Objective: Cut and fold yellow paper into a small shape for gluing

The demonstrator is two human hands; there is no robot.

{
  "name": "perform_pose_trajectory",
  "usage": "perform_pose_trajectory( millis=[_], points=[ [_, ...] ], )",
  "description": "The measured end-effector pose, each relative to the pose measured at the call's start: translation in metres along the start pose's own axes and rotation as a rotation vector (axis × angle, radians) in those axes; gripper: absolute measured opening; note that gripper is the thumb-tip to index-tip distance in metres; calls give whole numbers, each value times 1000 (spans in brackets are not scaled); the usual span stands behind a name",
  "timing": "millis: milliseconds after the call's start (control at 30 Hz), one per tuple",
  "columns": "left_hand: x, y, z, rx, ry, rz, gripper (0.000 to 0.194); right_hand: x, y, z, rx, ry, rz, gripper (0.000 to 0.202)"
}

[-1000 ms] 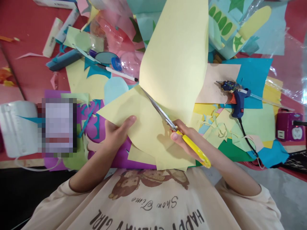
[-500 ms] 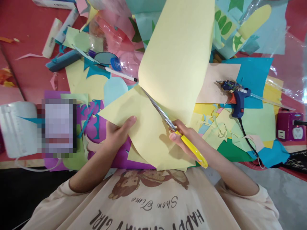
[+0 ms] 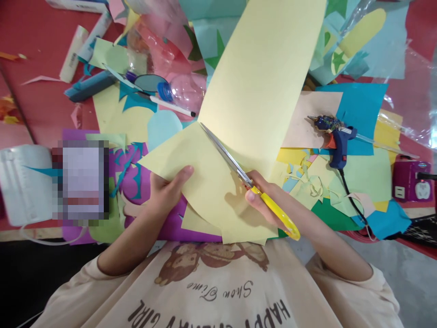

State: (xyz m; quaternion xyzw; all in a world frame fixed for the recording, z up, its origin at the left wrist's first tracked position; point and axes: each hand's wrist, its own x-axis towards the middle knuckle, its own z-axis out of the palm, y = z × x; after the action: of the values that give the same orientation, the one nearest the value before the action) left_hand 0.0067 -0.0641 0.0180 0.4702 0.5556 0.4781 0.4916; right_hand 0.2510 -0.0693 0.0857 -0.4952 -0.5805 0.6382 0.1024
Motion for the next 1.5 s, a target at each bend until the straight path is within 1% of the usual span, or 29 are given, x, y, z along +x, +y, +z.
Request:
perform_pose_trajectory(
  millis=[100,200,367,500,900,1100,1233,1500],
  points=[
    [0,0,1,3,1,0,43,1,-1,0,34,-13,31,53],
    [0,1,1,3,-15,2,50,2,-1,1,51,3,23,54],
    [-1,2,1,48,-48,-21,48,5,-1,3,95,38,4,49],
    [-1,4,1,47,-45,-24,51,6,-3,3,107,48,-1,48],
    [-2,3,-1,39,-1,-59,36,4,-3,3,115,36,-15,48],
    [-1,1,-1,34,5,-65,38,3,-2,2,119,43,-12,48],
    [-1,-1,-1,22,16,-38,38,1,-1,0,111,25,-3,47],
    [-1,0,-1,24,36,-67,36,0,-1,-2,133,-23,-7,45]
  ],
)
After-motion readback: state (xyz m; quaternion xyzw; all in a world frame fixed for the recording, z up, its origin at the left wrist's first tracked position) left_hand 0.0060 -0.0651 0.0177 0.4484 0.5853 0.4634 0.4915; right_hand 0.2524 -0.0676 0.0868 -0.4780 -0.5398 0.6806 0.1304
